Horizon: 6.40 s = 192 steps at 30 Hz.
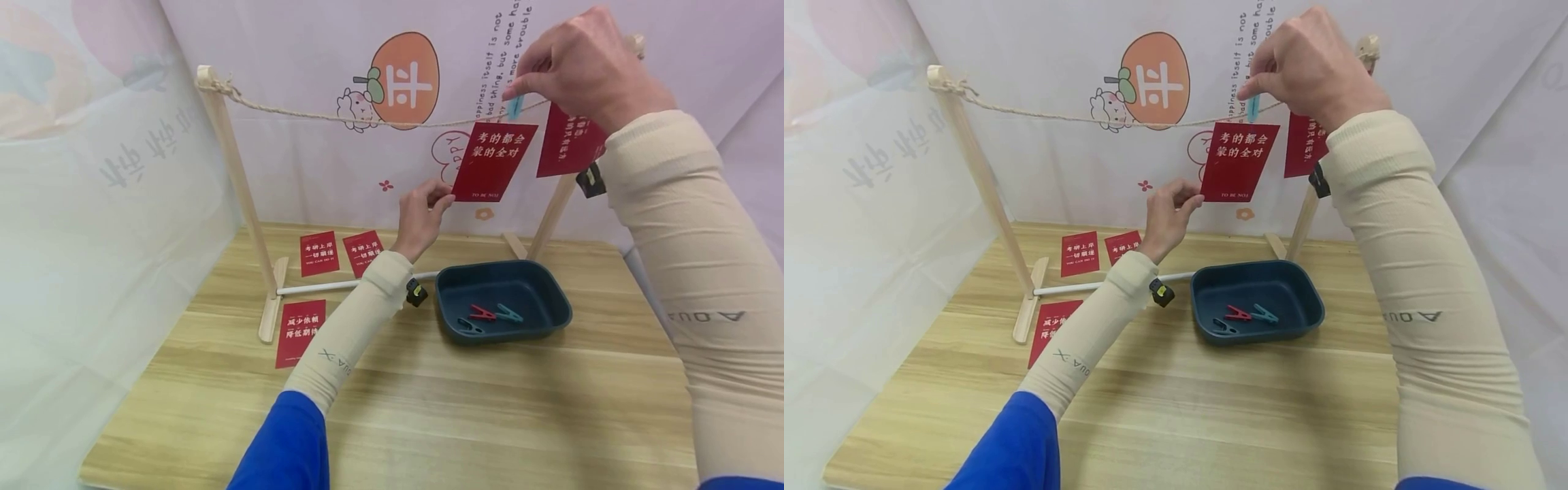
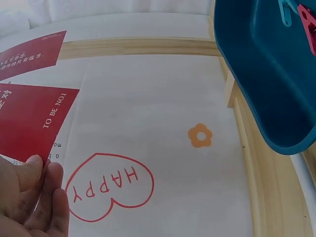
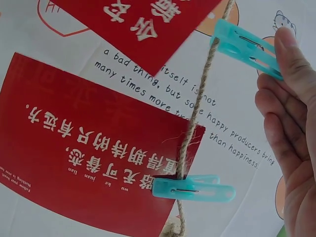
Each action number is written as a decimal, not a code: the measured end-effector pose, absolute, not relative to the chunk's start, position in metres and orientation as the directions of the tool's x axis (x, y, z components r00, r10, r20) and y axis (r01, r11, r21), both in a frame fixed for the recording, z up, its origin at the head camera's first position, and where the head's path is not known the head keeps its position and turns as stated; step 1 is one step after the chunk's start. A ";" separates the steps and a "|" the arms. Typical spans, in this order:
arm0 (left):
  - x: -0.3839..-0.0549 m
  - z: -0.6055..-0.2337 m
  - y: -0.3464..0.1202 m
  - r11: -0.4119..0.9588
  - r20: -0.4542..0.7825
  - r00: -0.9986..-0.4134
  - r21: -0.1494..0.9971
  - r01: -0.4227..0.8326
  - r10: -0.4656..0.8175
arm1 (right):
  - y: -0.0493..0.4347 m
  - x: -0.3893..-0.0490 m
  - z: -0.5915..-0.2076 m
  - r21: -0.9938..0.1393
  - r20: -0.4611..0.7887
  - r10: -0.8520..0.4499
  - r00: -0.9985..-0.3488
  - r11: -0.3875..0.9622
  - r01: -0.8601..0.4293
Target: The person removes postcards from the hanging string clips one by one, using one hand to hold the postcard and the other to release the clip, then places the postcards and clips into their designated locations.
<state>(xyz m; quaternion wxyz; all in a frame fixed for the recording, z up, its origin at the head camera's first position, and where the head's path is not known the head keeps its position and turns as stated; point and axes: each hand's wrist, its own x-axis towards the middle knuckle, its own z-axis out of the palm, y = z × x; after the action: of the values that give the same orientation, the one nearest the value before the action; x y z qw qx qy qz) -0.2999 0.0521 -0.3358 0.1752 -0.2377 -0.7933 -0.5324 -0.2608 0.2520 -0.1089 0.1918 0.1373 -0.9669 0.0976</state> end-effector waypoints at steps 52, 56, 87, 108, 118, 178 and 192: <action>-0.295 -0.346 0.014 0.251 0.276 -0.949 0.918 0.308 0.156 | 0.257 -0.246 -0.149 -0.115 0.349 -0.403 -0.846 0.878 -0.465; -0.294 -0.346 0.011 0.238 0.279 -0.949 0.921 0.308 0.149 | 0.260 -0.246 -0.156 -0.120 0.336 -0.416 -0.845 0.871 -0.476; -0.282 -0.350 -0.028 0.195 0.195 -0.970 0.956 0.221 0.146 | 0.274 -0.250 -0.206 -0.162 0.196 -0.446 -0.873 0.863 -0.478; -0.267 -0.368 -0.068 0.215 0.143 -0.985 0.963 0.161 0.096 | 0.285 -0.252 -0.240 -0.213 0.160 -0.463 -0.872 0.846 -0.488; -0.258 -0.378 -0.085 0.223 0.099 -0.992 0.968 0.114 0.078 | 0.292 -0.251 -0.260 -0.229 0.114 -0.455 -0.883 0.853 -0.469; -0.187 -0.440 -0.161 0.288 -0.197 -0.978 0.942 -0.169 0.070 | 0.311 -0.265 -0.355 -0.238 -0.135 -0.447 -0.884 0.881 -0.409; -0.175 -0.450 -0.171 0.339 -0.251 -0.960 0.920 -0.196 0.127 | 0.318 -0.267 -0.377 -0.212 -0.131 -0.453 -0.882 0.882 -0.421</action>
<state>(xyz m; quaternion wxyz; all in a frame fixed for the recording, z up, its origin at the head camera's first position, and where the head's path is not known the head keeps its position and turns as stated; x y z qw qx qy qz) -0.1753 -0.1706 -0.4503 -0.1403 0.0213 -0.8060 -0.5746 -0.2669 0.3177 -0.3772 -0.0888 0.2262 -0.9660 0.0889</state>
